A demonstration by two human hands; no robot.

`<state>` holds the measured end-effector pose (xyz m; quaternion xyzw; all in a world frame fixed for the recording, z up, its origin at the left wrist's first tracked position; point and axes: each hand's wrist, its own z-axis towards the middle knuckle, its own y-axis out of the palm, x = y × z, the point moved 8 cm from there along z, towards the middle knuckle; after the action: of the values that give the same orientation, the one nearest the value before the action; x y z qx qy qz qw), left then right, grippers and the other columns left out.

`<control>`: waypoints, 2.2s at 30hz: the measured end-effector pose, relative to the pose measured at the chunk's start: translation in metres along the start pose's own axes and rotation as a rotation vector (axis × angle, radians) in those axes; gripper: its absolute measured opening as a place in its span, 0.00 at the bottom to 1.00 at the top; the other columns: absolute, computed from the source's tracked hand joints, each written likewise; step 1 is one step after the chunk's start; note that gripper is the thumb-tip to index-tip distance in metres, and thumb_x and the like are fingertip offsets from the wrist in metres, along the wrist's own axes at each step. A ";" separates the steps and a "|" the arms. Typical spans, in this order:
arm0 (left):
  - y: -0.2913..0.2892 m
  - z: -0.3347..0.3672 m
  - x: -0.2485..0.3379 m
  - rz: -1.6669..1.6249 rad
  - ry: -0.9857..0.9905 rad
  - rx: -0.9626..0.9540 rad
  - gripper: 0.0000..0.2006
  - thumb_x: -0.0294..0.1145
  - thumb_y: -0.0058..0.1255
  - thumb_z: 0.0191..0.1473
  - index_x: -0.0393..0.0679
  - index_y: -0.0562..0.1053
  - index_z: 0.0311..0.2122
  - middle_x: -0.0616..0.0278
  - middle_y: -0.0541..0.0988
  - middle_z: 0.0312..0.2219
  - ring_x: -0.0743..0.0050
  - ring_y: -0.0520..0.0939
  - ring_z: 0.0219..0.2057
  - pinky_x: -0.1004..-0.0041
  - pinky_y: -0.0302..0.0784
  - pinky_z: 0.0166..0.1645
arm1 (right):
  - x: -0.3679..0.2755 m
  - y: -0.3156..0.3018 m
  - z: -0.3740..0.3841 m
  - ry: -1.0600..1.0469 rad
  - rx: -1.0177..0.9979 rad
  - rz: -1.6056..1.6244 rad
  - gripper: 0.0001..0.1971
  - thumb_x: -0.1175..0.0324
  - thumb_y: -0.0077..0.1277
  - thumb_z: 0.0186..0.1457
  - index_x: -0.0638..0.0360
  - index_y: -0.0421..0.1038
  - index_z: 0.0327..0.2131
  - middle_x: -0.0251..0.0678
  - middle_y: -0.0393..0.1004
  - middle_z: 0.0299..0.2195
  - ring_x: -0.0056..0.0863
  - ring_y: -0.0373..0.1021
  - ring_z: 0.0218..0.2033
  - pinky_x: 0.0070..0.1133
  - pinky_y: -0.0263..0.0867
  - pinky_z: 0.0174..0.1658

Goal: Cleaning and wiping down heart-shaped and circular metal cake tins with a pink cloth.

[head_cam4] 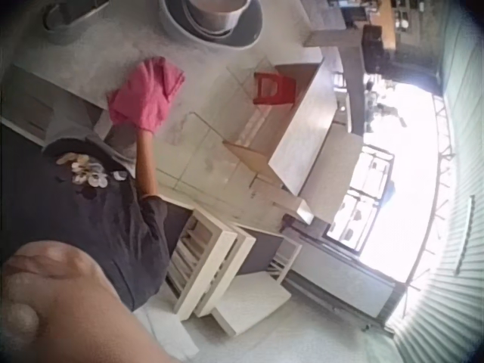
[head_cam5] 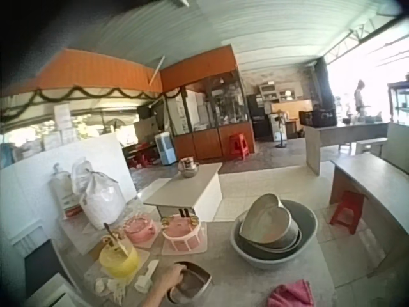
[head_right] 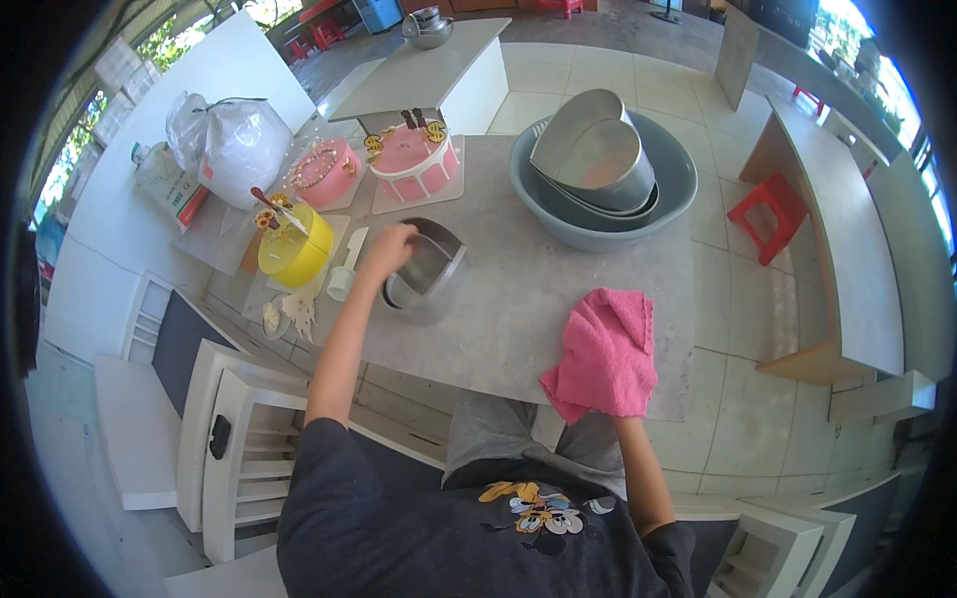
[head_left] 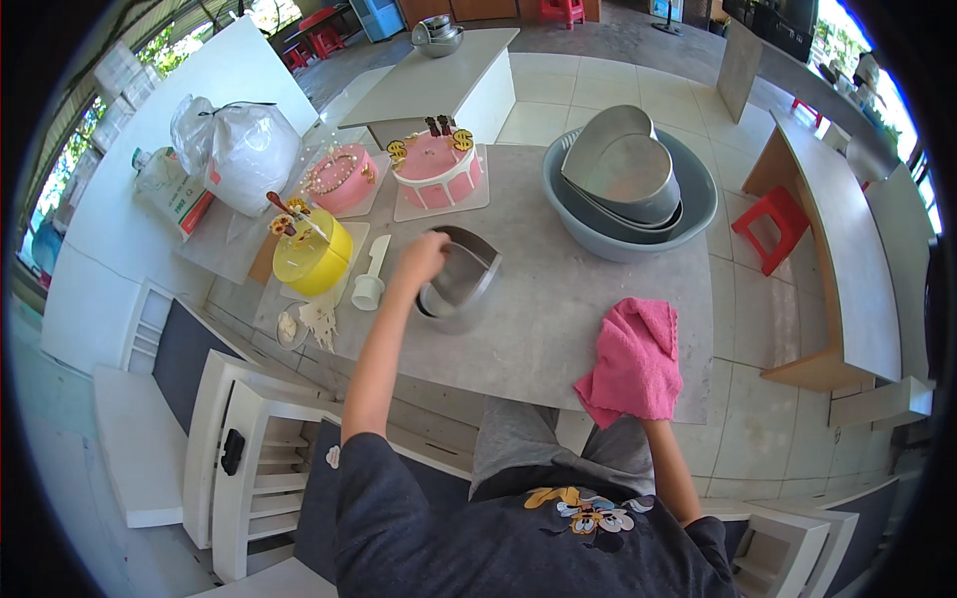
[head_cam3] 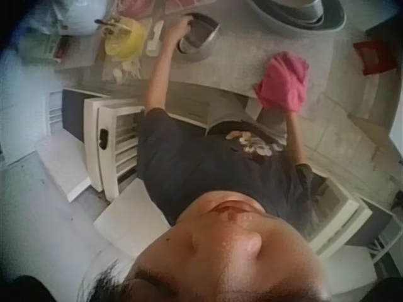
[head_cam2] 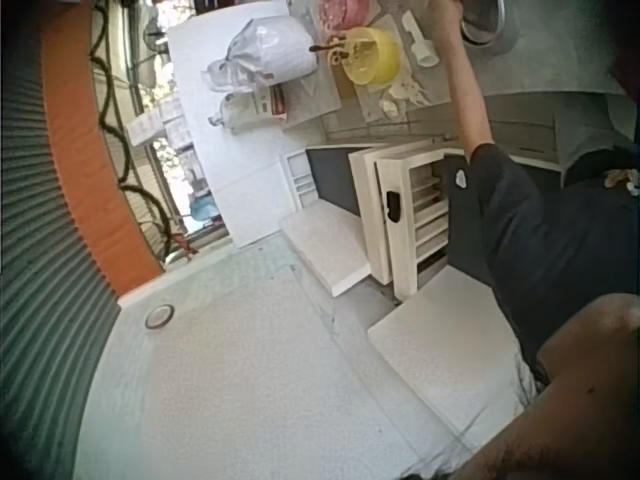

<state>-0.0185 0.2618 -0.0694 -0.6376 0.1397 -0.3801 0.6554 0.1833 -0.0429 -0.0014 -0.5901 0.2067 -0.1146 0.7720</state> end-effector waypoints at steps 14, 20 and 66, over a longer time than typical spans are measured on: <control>-0.108 -0.023 0.087 -0.445 0.021 0.118 0.09 0.24 0.48 0.47 0.34 0.71 0.35 0.54 0.77 0.26 0.72 0.78 0.29 0.74 0.69 0.35 | 0.047 0.074 -0.030 -0.004 -0.045 0.174 0.20 0.61 0.51 0.42 0.61 0.66 0.38 0.49 0.69 0.33 0.43 0.67 0.39 0.29 0.62 0.41; -0.055 -0.046 -0.053 -0.280 -0.459 0.074 0.08 0.25 0.47 0.47 0.31 0.71 0.32 0.55 0.76 0.23 0.69 0.78 0.20 0.72 0.74 0.22 | 0.056 0.099 -0.056 -0.053 -0.036 0.223 0.20 0.61 0.51 0.43 0.61 0.66 0.39 0.49 0.69 0.34 0.43 0.66 0.40 0.29 0.62 0.41; -0.060 -0.060 0.239 -1.340 0.237 0.508 0.37 0.44 0.42 0.54 0.42 0.36 0.59 0.53 0.46 0.57 0.61 0.50 0.58 0.65 0.44 0.60 | -0.054 -0.046 0.095 -0.156 0.366 1.304 0.19 0.81 0.44 0.40 0.64 0.58 0.41 0.46 0.64 0.39 0.40 0.65 0.39 0.29 0.62 0.41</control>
<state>0.0830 0.0621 0.0503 -0.3689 -0.3034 -0.7873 0.3899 0.1813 0.0493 0.0729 -0.2112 0.4411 0.3839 0.7832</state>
